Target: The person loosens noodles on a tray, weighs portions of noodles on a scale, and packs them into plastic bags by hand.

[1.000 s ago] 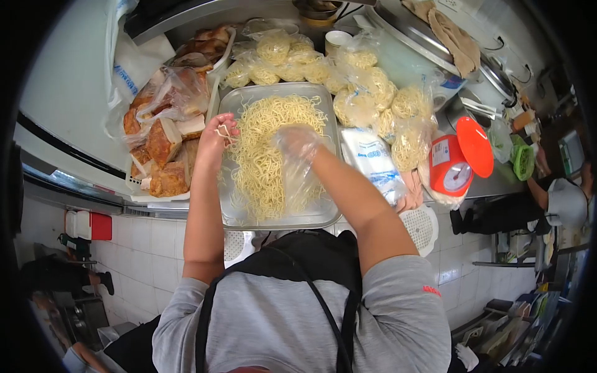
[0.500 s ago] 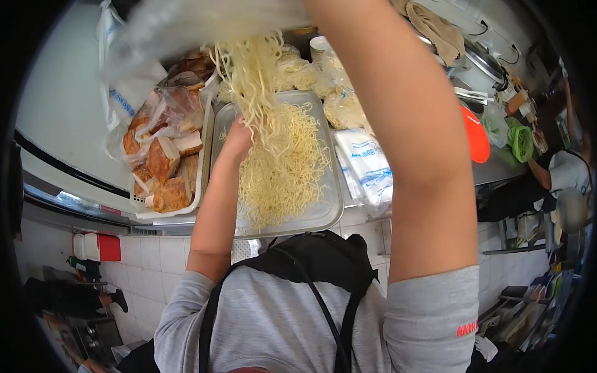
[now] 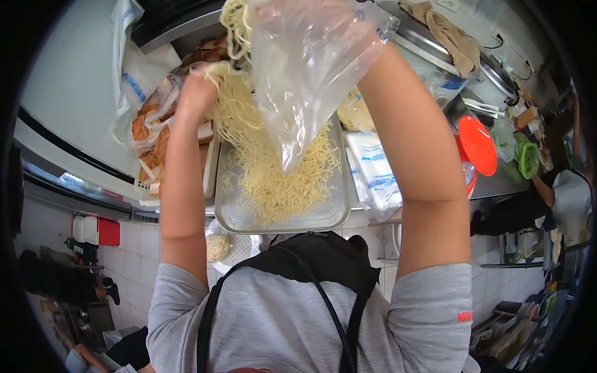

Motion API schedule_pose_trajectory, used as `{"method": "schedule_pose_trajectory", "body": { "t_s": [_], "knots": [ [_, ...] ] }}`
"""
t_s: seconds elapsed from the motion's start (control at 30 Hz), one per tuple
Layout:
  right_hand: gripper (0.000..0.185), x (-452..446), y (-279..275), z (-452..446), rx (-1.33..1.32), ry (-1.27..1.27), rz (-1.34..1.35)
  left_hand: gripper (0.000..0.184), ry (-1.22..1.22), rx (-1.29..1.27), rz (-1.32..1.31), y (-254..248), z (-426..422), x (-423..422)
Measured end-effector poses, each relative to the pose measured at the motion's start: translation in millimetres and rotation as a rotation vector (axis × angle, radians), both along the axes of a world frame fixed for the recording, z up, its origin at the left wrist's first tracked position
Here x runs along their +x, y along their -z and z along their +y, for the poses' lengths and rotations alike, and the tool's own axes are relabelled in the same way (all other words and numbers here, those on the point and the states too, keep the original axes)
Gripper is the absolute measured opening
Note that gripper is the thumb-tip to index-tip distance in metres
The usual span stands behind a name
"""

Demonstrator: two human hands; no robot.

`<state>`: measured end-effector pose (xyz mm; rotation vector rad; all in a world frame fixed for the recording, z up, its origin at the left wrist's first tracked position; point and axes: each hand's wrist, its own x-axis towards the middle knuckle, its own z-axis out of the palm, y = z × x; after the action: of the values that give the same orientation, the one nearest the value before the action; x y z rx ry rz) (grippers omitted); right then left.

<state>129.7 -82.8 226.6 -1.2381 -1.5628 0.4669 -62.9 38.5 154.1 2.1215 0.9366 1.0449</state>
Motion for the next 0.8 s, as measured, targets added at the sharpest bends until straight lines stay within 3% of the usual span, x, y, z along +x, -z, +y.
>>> {"method": "schedule_pose_trajectory", "body": {
  "t_s": [0.07,0.13,0.17,0.27,0.3,0.4,0.43,0.53,0.6,0.67,0.73,0.8],
  "knots": [
    [0.032,-3.9,6.3,4.0,-0.01,-0.002,0.008,0.019,0.051,0.054,-0.06,-19.1,18.0,15.1],
    [0.032,-11.0,14.9,6.6,-0.016,0.001,0.017,0.019,0.048,0.108,0.13,-57.0,-1.4,20.6],
    [0.032,-12.8,16.5,10.1,-0.017,0.007,0.018,0.027,0.253,-0.294,-0.294,-52.9,12.6,29.4],
    [0.032,-20.4,22.0,10.1,-0.005,0.024,0.019,0.024,0.44,-0.469,-0.556,-69.8,41.6,31.3],
    [0.032,-19.4,25.2,14.9,-0.001,0.03,0.02,0.007,0.447,-0.396,-0.643,-84.8,-2.2,39.0],
    [0.033,-19.5,21.3,18.3,0.024,0.049,0.001,0.004,0.44,-0.239,-0.667,-92.1,-14.6,36.7],
    [0.033,-18.2,18.4,18.5,0.038,0.053,-0.006,0.007,0.375,-0.236,-0.616,-89.4,-26.5,34.3],
    [0.033,-7.7,-0.4,21.4,0.078,0.078,-0.035,0.03,0.53,-0.59,-0.812,-57.4,-31.4,26.1],
    [0.033,-1.0,-15.5,21.6,0.096,0.093,-0.06,0.053,0.689,-0.578,-0.614,-22.5,-37.3,33.9],
    [0.033,1.3,-28.9,17.4,0.113,0.125,-0.094,0.048,0.517,-0.406,-0.383,35.5,-20.9,48.8],
    [0.033,6.5,-40.6,17.2,0.124,0.141,-0.119,0.039,0.43,-0.526,-0.358,36.2,-54.6,49.3],
    [0.033,12.7,-49.9,16.4,0.127,0.161,-0.152,0.031,0.534,-0.683,-0.474,58.3,-59.2,49.0]
  ]
}}
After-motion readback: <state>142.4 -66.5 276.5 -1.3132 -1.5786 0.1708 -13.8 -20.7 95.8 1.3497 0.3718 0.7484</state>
